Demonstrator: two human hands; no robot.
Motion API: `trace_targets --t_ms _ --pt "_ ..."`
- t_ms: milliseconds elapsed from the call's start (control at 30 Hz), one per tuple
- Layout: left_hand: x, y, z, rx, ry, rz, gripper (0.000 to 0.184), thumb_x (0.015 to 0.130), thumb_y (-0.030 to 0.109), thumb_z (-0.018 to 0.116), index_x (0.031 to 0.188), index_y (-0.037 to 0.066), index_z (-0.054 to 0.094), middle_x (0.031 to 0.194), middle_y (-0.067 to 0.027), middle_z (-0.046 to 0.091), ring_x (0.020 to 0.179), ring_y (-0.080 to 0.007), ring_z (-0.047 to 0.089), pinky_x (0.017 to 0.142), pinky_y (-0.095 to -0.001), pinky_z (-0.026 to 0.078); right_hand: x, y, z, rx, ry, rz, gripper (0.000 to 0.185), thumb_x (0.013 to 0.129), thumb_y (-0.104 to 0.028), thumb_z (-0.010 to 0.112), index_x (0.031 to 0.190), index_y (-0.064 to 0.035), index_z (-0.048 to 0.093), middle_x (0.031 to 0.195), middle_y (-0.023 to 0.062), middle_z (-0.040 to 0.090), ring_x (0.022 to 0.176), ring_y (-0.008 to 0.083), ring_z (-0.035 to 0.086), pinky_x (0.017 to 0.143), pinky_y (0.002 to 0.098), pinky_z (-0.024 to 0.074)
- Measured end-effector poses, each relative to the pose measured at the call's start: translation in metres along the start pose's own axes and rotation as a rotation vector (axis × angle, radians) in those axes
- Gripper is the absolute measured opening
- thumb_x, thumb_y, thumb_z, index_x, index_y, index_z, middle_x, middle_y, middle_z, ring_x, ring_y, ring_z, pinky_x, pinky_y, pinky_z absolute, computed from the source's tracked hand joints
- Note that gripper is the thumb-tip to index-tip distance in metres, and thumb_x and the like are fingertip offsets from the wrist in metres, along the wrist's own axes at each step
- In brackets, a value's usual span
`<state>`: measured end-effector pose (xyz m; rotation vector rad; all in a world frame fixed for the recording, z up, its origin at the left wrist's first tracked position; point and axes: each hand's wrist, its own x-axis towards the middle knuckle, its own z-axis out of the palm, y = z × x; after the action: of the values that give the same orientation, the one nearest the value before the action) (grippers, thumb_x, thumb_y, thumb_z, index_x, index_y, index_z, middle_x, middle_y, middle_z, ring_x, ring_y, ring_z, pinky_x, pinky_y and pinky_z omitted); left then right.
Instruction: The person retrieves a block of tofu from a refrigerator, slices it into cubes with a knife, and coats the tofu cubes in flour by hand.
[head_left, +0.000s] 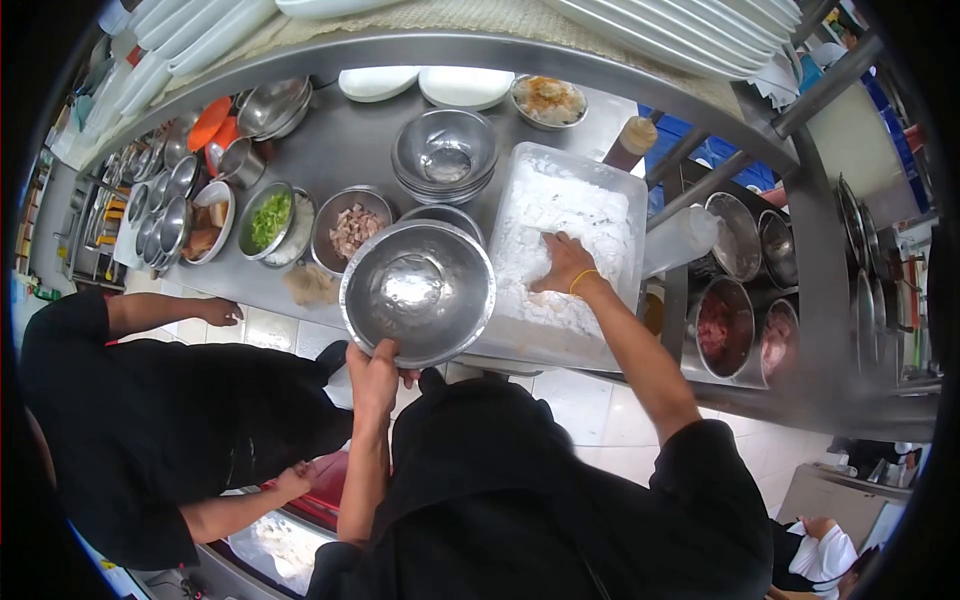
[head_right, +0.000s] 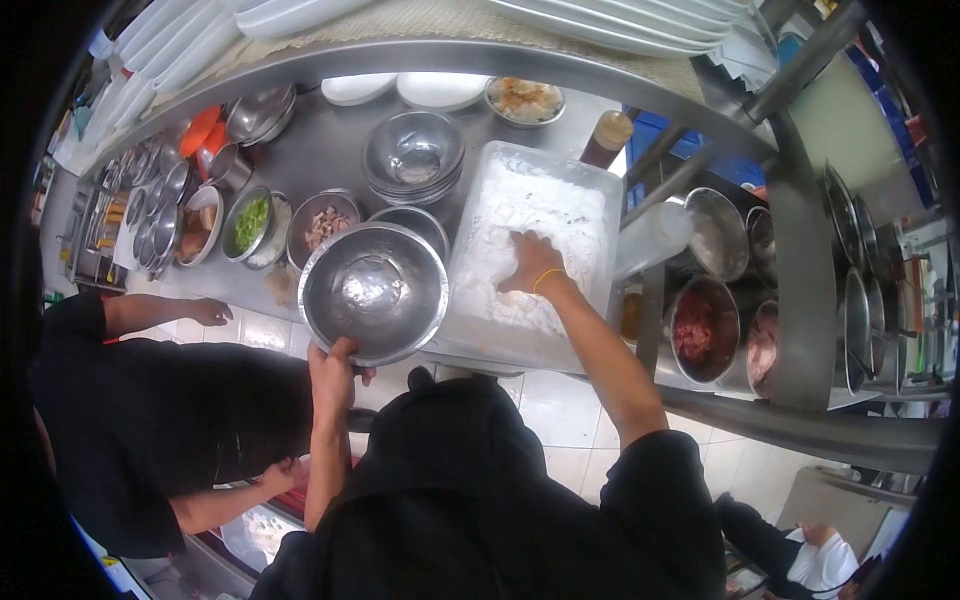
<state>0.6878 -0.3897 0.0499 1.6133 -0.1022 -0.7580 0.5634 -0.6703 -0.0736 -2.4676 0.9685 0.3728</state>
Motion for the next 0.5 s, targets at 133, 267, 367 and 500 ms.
trace_targets --t_ms 133,267,367,500 --pt "0.003 0.001 -0.002 0.004 -0.02 0.022 0.015 0.074 0.002 0.043 0.082 -0.008 0.05 0.064 -0.0142 0.055 0.042 -0.0187 0.05 0.035 -0.0273 0.037 -0.003 -0.002 -0.005 0.113 0.065 0.012 0.098 0.048 -0.041 0.077 0.132 -0.0144 0.034 0.125 0.015 0.04 0.115 0.0362 0.04 0.09 0.0444 0.0414" --pt "0.007 0.001 0.003 -0.041 0.016 0.037 0.014 0.074 -0.002 0.042 0.084 -0.009 0.049 0.064 -0.0145 0.056 0.039 -0.0184 0.051 0.03 -0.026 0.036 -0.001 -0.024 -0.013 0.01 0.106 -0.025 0.093 0.052 -0.036 0.077 0.132 -0.017 0.035 0.129 0.0154 0.037 0.116 0.0359 0.041 0.091 0.0448 0.0415" --pt "0.012 -0.003 0.0 -0.05 -0.025 0.042 0.014 0.073 -0.002 0.043 0.085 -0.009 0.048 0.068 -0.0149 0.056 0.039 -0.0186 0.05 0.03 -0.0262 0.036 0.009 -0.027 -0.003 -0.061 0.085 -0.103 0.082 0.057 -0.03 0.075 0.13 -0.0188 0.038 0.125 0.0145 0.04 0.112 0.0342 0.044 0.089 0.0443 0.0426" --pt "0.014 0.004 0.003 -0.019 -0.002 0.035 0.019 0.074 -0.002 0.042 0.092 -0.009 0.047 0.072 -0.0157 0.056 0.04 -0.0185 0.051 0.03 -0.0256 0.036 0.014 -0.011 -0.001 0.055 0.127 -0.091 0.066 0.058 -0.024 0.072 0.119 -0.0133 0.05 0.115 0.0147 0.05 0.107 0.0325 0.05 0.09 0.0387 0.0433"
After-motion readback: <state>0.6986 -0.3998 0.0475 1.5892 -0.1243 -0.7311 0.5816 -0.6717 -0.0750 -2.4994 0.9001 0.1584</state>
